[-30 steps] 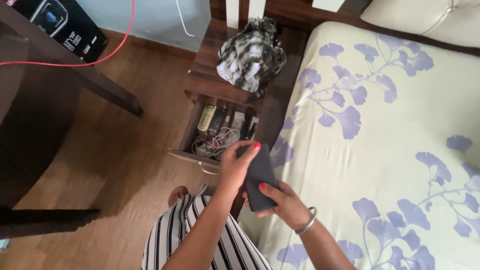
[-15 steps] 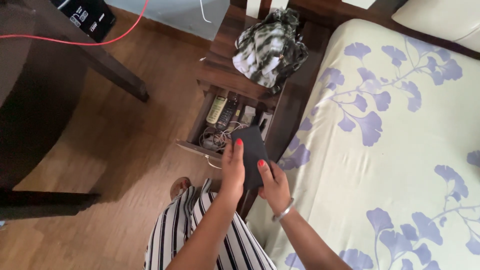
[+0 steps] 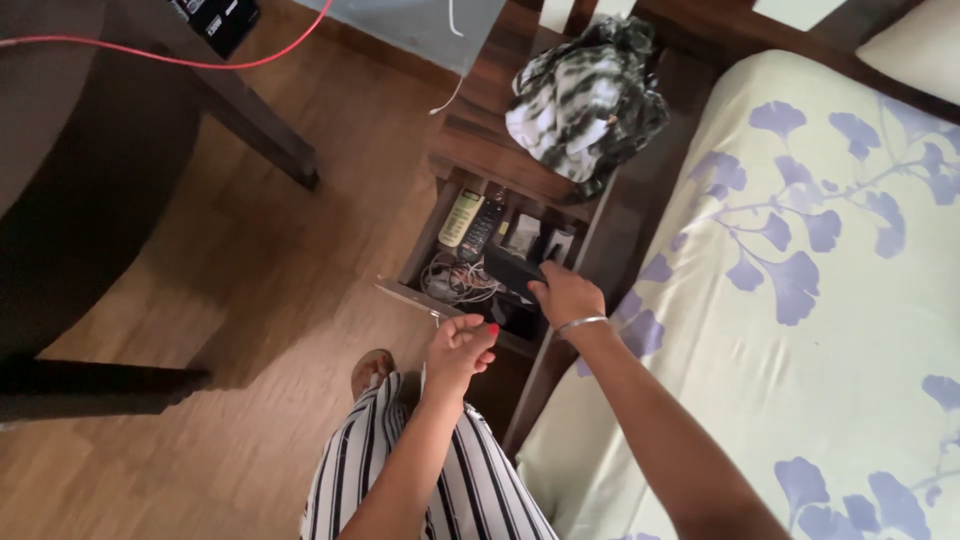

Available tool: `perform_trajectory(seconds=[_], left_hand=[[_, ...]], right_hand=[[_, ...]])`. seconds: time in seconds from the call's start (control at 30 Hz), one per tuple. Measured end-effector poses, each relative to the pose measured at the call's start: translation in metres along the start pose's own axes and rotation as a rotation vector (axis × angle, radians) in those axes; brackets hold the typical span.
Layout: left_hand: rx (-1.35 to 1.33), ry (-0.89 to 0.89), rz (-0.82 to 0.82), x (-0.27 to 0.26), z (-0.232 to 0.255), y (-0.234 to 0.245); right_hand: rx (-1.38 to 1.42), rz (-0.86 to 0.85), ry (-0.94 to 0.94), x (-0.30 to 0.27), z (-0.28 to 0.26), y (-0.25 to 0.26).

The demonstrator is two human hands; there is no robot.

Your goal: The person gathers remote controls, power adapters, and cables from a bed, untangles and coils the cables, and places them into an open nightstand drawer. They handle each item one at a time, arranging them inside the drawer.

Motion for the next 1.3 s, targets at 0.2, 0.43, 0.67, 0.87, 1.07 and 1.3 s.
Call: perform_trajectory(seconds=[0.2, 0.43, 0.67, 0.87, 1.07, 1.3], left_hand=[[-0.054, 0.039, 0.073, 0.023, 0.000, 0.015], [-0.120, 0.078, 0.092, 0.051, -0.024, 0.028], [-0.164, 0.071, 0.080, 0.062, -0.039, 0.035], [-0.147, 0.231, 0.065, 0.066, -0.034, 0.030], [-0.145, 0.246, 0.070, 0.076, -0.035, 0.026], [-0.186, 0.219, 0.051, 0.081, -0.043, 0.031]], right_hand=[[-0.353, -0.359, -0.070, 0.048, 0.010, -0.069], [-0.294, -0.628, -0.178, 0.098, 0.085, -0.186], [-0.279, -0.693, -0.232, 0.104, 0.114, -0.239], [-0.227, -0.666, -0.431, 0.094, 0.098, -0.230], [-0.148, -0.724, -0.508, 0.105, 0.113, -0.256], [-0.198, -0.865, -0.249, 0.106, 0.115, -0.273]])
Point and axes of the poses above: each hand's wrist, its own x-axis towards the middle knuckle, its own y-axis out of the back of the hand, z = x × y, the point moved 1 cm from there along x, towards the middle knuckle, and after that the axes turned 6 degrees about x, right-handed, at the moved point
